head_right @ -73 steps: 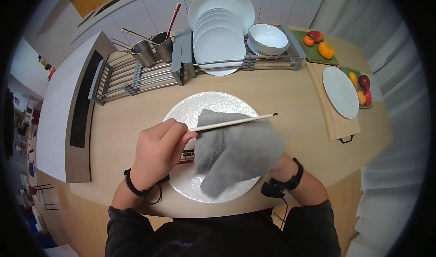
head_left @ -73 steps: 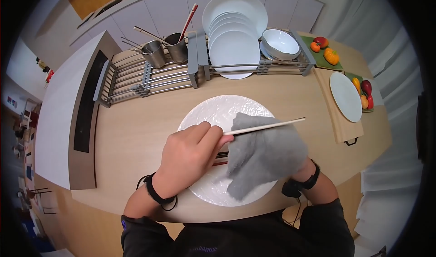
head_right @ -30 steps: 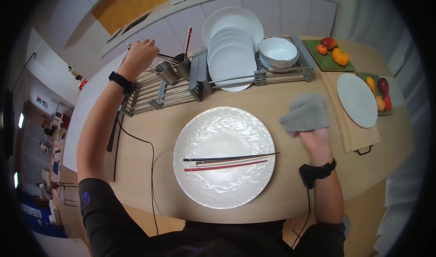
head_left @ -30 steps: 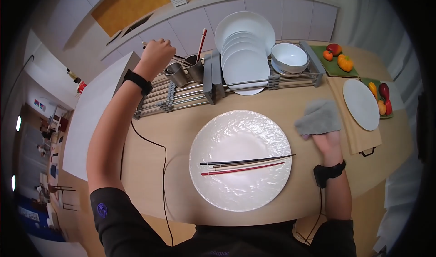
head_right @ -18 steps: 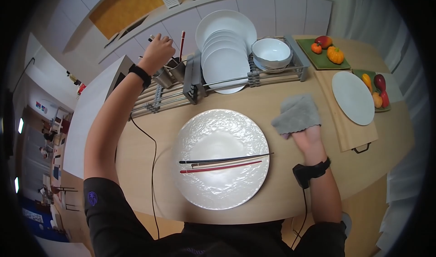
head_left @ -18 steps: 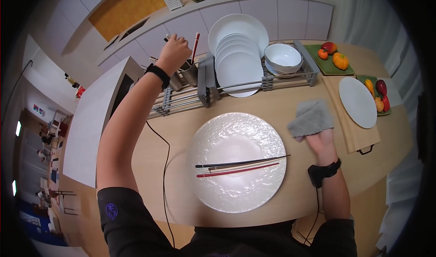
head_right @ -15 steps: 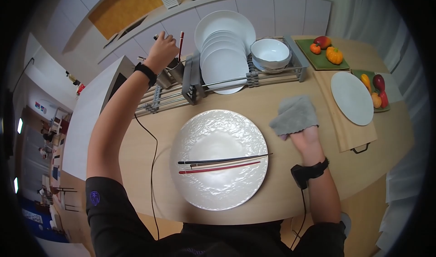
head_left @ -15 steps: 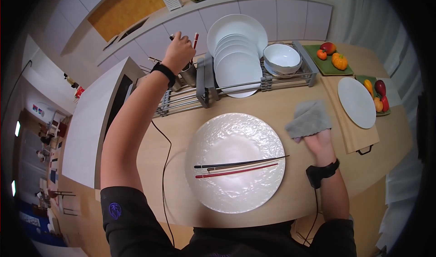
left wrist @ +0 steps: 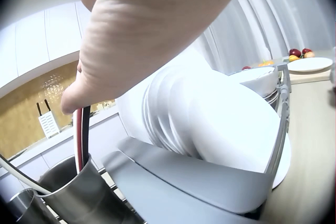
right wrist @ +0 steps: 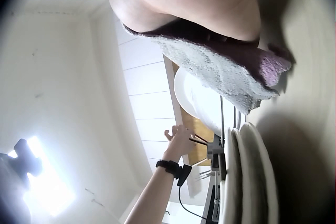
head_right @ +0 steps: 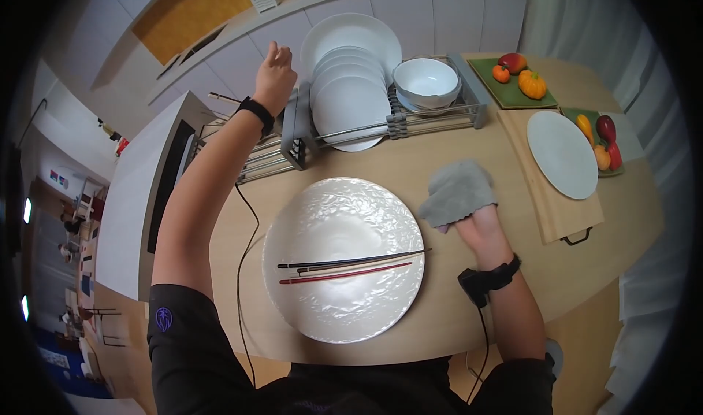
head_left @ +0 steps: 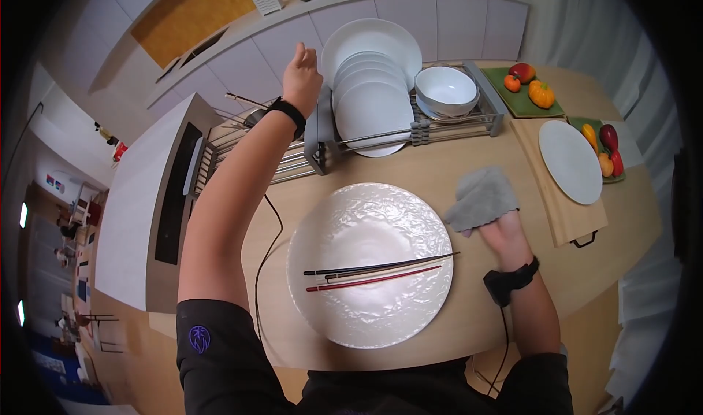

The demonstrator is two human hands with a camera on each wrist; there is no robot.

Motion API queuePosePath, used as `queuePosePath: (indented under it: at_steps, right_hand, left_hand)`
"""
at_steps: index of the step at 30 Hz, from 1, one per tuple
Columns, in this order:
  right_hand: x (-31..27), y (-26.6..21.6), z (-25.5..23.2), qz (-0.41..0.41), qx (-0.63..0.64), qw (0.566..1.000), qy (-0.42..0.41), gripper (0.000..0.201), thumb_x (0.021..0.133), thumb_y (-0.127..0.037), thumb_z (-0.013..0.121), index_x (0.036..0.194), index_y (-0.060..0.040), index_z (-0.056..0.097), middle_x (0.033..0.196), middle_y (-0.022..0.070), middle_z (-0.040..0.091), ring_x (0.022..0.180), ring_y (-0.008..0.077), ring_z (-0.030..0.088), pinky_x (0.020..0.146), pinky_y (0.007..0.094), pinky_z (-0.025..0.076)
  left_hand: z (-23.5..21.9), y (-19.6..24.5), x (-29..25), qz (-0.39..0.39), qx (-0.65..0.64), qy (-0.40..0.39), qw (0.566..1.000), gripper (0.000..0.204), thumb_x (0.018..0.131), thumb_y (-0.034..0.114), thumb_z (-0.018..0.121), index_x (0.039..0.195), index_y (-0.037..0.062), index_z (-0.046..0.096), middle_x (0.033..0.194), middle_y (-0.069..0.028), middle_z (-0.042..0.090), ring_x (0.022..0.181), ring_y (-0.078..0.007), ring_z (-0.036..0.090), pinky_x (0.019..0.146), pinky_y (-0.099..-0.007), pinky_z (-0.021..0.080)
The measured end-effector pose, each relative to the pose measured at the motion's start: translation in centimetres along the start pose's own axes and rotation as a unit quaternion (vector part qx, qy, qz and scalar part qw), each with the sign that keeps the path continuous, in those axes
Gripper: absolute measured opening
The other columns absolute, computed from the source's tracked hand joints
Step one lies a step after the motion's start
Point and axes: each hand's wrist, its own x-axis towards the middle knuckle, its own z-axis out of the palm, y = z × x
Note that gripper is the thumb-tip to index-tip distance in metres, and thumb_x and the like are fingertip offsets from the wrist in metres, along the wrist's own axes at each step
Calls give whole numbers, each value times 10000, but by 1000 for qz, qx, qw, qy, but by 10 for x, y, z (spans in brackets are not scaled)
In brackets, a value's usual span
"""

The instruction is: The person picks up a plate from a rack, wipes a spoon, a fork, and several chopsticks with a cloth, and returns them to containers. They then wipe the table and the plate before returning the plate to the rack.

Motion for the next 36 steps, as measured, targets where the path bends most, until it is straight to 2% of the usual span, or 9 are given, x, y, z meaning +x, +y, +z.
queuePosePath:
  at_steps: [8, 17, 21, 23, 26, 28, 31, 34, 36]
  right_hand:
    - [1, 5, 2, 21, 22, 999, 33, 440, 1082, -465, 386, 1058, -76, 590, 878, 107, 639, 627, 267, 646, 424, 369, 497]
    - [-2, 5, -4, 21, 13, 999, 38, 494, 1077, -523, 367, 1109, -88, 598, 890, 98, 649, 654, 278, 653, 452, 386, 508]
    - [-3, 5, -6, -8, 33, 999, 36, 479, 1072, -520, 379, 1140, -95, 589, 933, 103, 649, 711, 291, 658, 489, 400, 516]
    - [-2, 5, -7, -36, 69, 997, 17, 444, 1072, -494, 399, 1135, -98, 588, 967, 97, 642, 760, 287, 646, 545, 415, 523]
    - [-3, 0, -5, -81, 137, 987, 2, 370, 1076, -435, 433, 1103, -99, 586, 1001, 80, 612, 838, 269, 608, 658, 446, 525]
    - [-7, -4, 0, -88, 179, 979, 41, 344, 1078, -416, 438, 1099, -101, 577, 1009, 76, 587, 878, 268, 579, 721, 470, 513]
    - [-4, -4, -17, -69, 165, 982, -66, 367, 1082, -400, 433, 1199, -83, 576, 1129, 98, 618, 1005, 295, 612, 856, 499, 528]
    - [-9, -3, -3, -68, 137, 984, 87, 447, 1076, -386, 440, 1361, -54, 533, 1340, 122, 593, 1204, 326, 593, 1030, 516, 492]
    - [-7, 4, -28, -54, 155, 985, 58, 503, 1074, -377, 441, 1444, -40, 480, 1455, 140, 528, 1324, 343, 521, 1126, 522, 418]
  left_hand:
    - [1, 2, 9, -13, -46, 40, 998, 242, 841, 201, 663, 1059, 135, 745, 1239, -63, 600, 1344, -244, 418, 1153, -515, 245]
    - [-44, -29, -16, -133, -236, 226, 936, 318, 841, 153, 667, 1156, 126, 628, 1295, -126, 527, 1298, -303, 453, 1064, -565, 323]
    - [-87, -55, -70, -187, -395, 109, 893, 336, 906, 251, 682, 1219, 133, 646, 1252, -119, 557, 1274, -324, 480, 1057, -548, 312]
    - [-111, -57, -106, -133, -494, 14, 859, 306, 924, 218, 689, 1187, 67, 650, 1165, -147, 603, 1152, -334, 551, 992, -509, 406]
    - [-148, -41, -159, 45, -706, -14, 707, 297, 941, 184, 706, 1161, -6, 645, 1140, -184, 639, 1055, -366, 608, 914, -409, 500]
    - [-173, -26, -188, 158, -725, -109, 661, 372, 952, 210, 709, 1241, -7, 621, 1176, -176, 636, 1123, -366, 600, 991, -439, 480]
    - [-199, 7, -221, 182, -695, -153, 679, 388, 923, 242, 726, 1227, 23, 625, 1178, -143, 613, 1123, -338, 592, 977, -420, 480]
    - [-204, 30, -236, 180, -664, -164, 707, 394, 880, 220, 738, 1212, 39, 625, 1158, -117, 595, 1109, -302, 594, 961, -406, 481]
    - [-199, 40, -239, 172, -652, -168, 719, 401, 849, 185, 739, 1207, 46, 624, 1137, -104, 583, 1094, -281, 596, 950, -402, 482]
